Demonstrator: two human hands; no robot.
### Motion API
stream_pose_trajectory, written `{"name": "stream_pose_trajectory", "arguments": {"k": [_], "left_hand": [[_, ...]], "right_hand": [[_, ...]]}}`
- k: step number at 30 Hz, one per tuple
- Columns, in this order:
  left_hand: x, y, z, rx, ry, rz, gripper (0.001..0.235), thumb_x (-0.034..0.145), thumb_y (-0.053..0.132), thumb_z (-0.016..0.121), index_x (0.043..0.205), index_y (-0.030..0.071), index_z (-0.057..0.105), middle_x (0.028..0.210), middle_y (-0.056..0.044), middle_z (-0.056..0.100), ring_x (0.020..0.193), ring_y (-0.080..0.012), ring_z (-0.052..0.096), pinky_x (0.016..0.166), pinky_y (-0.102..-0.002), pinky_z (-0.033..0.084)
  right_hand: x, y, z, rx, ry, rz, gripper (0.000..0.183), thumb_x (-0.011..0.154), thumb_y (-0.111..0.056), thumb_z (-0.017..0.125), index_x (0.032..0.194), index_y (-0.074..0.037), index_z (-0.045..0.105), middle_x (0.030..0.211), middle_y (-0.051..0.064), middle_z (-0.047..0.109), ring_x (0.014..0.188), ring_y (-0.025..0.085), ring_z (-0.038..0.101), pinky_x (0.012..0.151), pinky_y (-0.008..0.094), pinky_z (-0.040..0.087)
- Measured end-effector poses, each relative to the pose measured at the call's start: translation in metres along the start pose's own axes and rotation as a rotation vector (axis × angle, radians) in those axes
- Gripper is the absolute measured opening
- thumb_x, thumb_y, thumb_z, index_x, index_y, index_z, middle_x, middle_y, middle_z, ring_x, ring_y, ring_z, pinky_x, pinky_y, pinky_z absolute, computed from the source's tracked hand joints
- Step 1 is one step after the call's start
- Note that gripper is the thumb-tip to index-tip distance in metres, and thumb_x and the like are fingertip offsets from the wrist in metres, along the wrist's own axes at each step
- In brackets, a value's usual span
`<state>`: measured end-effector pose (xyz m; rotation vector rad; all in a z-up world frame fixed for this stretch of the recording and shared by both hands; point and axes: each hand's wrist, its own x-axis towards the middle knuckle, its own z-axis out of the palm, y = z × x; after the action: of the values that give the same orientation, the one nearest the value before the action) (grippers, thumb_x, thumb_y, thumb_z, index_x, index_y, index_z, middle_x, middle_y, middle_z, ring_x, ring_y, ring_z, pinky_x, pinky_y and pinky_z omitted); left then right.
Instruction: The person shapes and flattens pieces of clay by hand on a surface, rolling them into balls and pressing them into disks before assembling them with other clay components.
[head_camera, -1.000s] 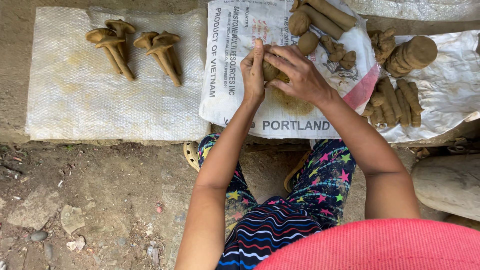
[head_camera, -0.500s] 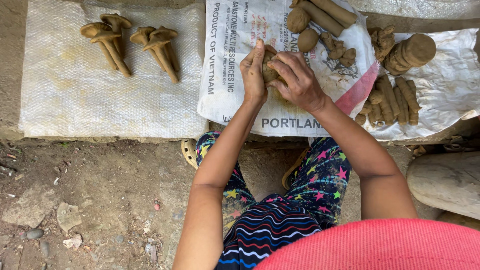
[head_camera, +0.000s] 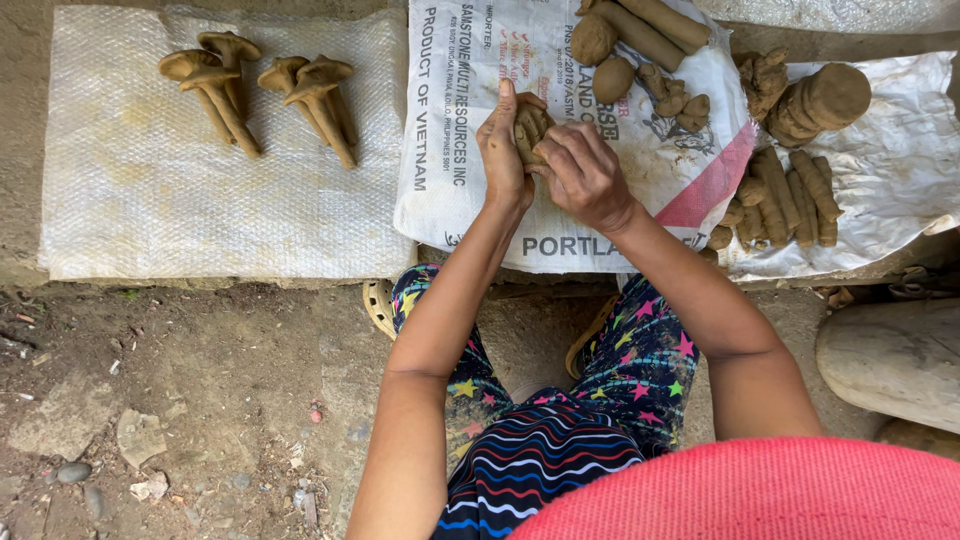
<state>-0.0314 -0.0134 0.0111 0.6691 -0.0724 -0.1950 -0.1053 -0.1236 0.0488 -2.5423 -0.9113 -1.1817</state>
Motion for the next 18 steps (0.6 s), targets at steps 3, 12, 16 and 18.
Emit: {"name": "stream_pose_trajectory", "arguments": {"k": [3, 12, 16, 18], "left_hand": [[0.0, -0.003, -0.001, 0.01, 0.016, 0.016, 0.053, 0.106, 0.045, 0.054, 0.085, -0.001, 0.068, 0.071, -0.006, 0.061, 0.063, -0.0128, 0.057, 0.056, -0.026, 0.048], [0.018, 0.005, -0.017, 0.159, -0.013, 0.412, 0.058, 0.115, 0.049, 0.05, 0.081, 0.004, 0.063, 0.058, -0.003, 0.051, 0.047, -0.0103, 0.045, 0.047, -0.026, 0.046], [0.019, 0.018, -0.019, 0.095, -0.099, 0.244, 0.033, 0.096, 0.035, 0.068, 0.109, 0.006, 0.061, 0.088, -0.004, 0.063, 0.075, -0.0141, 0.064, 0.063, -0.033, 0.061], [0.017, 0.021, -0.018, 0.194, -0.145, 0.257, 0.035, 0.091, 0.027, 0.078, 0.112, 0.006, 0.059, 0.096, -0.002, 0.065, 0.08, -0.0128, 0.067, 0.064, -0.033, 0.064]], "right_hand": [[-0.006, -0.005, 0.006, -0.037, 0.018, 0.045, 0.031, 0.077, 0.014, 0.075, 0.105, 0.008, 0.065, 0.107, 0.02, 0.066, 0.1, 0.034, 0.067, 0.086, 0.043, 0.06], [-0.046, -0.013, 0.024, 0.356, -0.039, 0.71, 0.013, 0.091, -0.002, 0.078, 0.098, -0.001, 0.068, 0.091, 0.011, 0.071, 0.078, 0.021, 0.069, 0.07, 0.036, 0.062], [-0.054, 0.035, -0.022, 0.67, 0.049, 1.021, 0.009, 0.103, -0.018, 0.067, 0.106, -0.009, 0.068, 0.098, 0.006, 0.073, 0.088, 0.012, 0.073, 0.079, 0.027, 0.064], [-0.054, 0.065, -0.042, 0.629, 0.162, 1.204, 0.013, 0.106, -0.019, 0.062, 0.105, -0.014, 0.074, 0.1, 0.004, 0.076, 0.089, 0.01, 0.074, 0.08, 0.025, 0.064]]}}
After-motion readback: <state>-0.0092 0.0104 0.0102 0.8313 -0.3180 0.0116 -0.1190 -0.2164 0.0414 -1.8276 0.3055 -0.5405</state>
